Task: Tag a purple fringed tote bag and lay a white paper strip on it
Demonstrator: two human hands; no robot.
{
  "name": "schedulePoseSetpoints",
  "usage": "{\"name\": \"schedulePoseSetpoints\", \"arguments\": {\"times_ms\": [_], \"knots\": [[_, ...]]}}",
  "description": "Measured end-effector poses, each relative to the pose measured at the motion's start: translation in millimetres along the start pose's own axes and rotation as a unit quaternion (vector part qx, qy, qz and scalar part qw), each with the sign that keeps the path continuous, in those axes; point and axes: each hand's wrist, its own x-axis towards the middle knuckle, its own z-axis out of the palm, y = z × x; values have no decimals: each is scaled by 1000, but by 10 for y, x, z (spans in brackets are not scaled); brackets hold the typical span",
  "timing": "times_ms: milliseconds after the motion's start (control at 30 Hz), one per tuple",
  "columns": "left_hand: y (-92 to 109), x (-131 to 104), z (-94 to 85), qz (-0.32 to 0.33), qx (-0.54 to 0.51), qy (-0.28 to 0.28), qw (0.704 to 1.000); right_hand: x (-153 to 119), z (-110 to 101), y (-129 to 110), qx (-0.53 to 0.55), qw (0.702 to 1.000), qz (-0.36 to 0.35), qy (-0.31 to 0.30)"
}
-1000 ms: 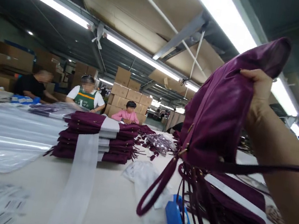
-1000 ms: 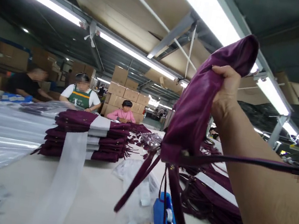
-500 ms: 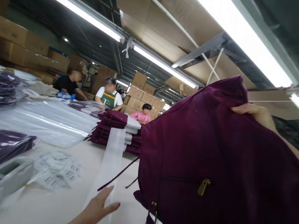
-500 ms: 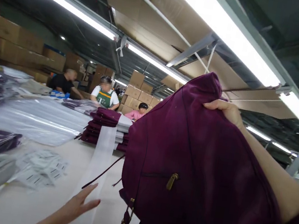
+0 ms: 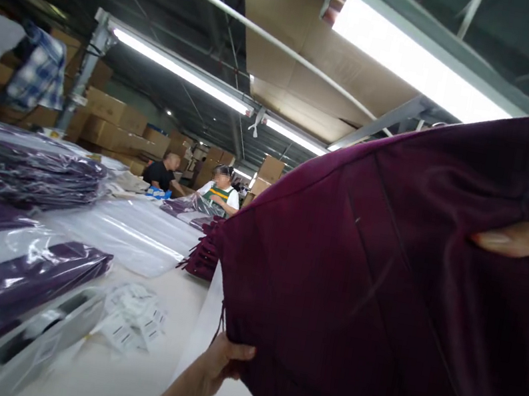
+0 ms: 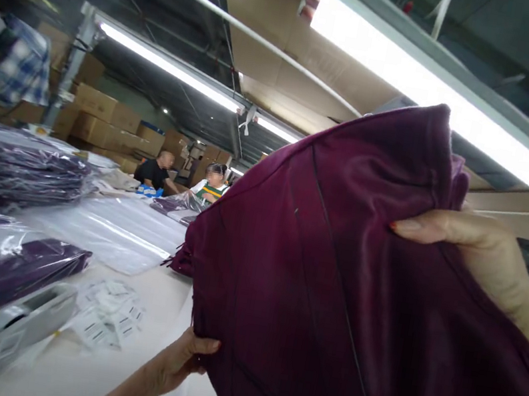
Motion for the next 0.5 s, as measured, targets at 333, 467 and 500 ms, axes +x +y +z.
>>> {"name": "schedulePoseSetpoints", "arguments": {"times_ms": [333, 467, 500], "knots": [[324, 56, -12, 47, -5, 120, 992, -95, 123, -190, -30, 996, -81, 10], [704, 107, -101, 116, -2, 169, 979, -29, 54, -119, -25, 997, -53, 56], [814, 96, -120, 135, 1, 179, 974, -7, 18, -68, -21, 996, -52, 65]]}}
